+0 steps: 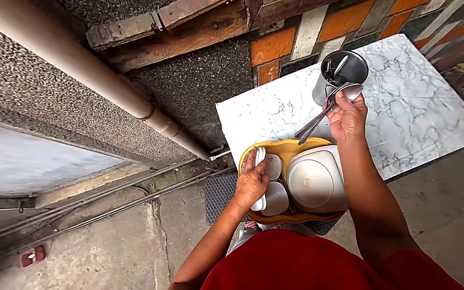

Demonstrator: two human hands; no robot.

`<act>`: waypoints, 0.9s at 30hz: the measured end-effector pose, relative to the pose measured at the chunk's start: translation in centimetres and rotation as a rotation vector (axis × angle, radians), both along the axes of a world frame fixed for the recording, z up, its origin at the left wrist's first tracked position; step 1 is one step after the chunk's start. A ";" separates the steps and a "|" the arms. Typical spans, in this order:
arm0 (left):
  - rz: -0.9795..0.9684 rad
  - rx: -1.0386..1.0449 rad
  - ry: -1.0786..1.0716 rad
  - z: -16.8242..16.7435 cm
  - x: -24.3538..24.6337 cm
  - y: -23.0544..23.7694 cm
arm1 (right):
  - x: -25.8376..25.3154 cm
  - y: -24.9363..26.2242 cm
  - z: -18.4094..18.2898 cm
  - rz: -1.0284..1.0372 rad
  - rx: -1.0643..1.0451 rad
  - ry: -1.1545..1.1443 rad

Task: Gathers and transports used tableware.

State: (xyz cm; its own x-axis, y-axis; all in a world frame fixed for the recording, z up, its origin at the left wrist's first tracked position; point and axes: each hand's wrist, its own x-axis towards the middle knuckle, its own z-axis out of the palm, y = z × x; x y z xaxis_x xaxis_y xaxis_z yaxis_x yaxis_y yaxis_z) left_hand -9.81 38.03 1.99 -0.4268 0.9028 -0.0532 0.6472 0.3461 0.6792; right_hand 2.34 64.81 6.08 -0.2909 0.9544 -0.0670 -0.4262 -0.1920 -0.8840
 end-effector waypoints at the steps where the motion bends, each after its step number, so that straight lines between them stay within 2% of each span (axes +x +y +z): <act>1: -0.003 0.006 0.004 -0.2 0.1 0.0 | -0.2 0.4 0.2 -0.022 -0.127 0.085; 4: 0.003 0.011 0.008 -0.2 0.5 0.3 | -1.3 0.7 -0.5 -0.010 -0.402 0.077; 7: 0.000 0.013 0.029 -0.2 0.8 0.5 | -2.3 2.5 -1.3 0.010 -0.544 0.118; 10: -0.004 0.029 0.063 -0.4 1.1 0.8 | -3.1 7.2 -1.1 -0.058 -0.563 0.326; 12: -0.005 0.026 0.070 -0.4 1.4 0.9 | -3.6 10.7 -0.3 -0.179 -0.549 0.372; 14: -0.011 0.018 0.066 -0.4 1.5 0.6 | -3.7 12.9 0.1 -0.206 -0.560 0.343; 17: -0.013 0.040 0.087 -0.4 1.3 0.4 | -4.3 11.4 2.2 -0.133 -0.448 -0.120; 20: -0.007 0.037 0.056 -0.2 0.9 0.0 | -3.0 5.3 3.2 0.058 -0.191 -0.395; 22: 0.011 0.017 0.005 0.2 0.4 -0.2 | -1.2 0.5 1.9 0.361 0.167 -0.660; 25: 0.031 0.019 -0.035 1.1 0.0 -0.5 | 0.1 -5.8 -0.9 0.860 0.734 -1.233; 27: 0.031 0.008 -0.050 1.3 -0.3 -0.6 | -0.5 -9.8 -3.4 1.085 0.888 -1.587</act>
State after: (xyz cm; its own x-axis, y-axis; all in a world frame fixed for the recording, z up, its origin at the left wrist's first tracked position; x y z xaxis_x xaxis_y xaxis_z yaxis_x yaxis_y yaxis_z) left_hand -10.08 37.48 3.25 -0.4515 0.8896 -0.0683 0.6017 0.3601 0.7130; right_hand 1.87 55.06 2.70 -0.7790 0.3932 -0.4885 0.5607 0.7855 -0.2618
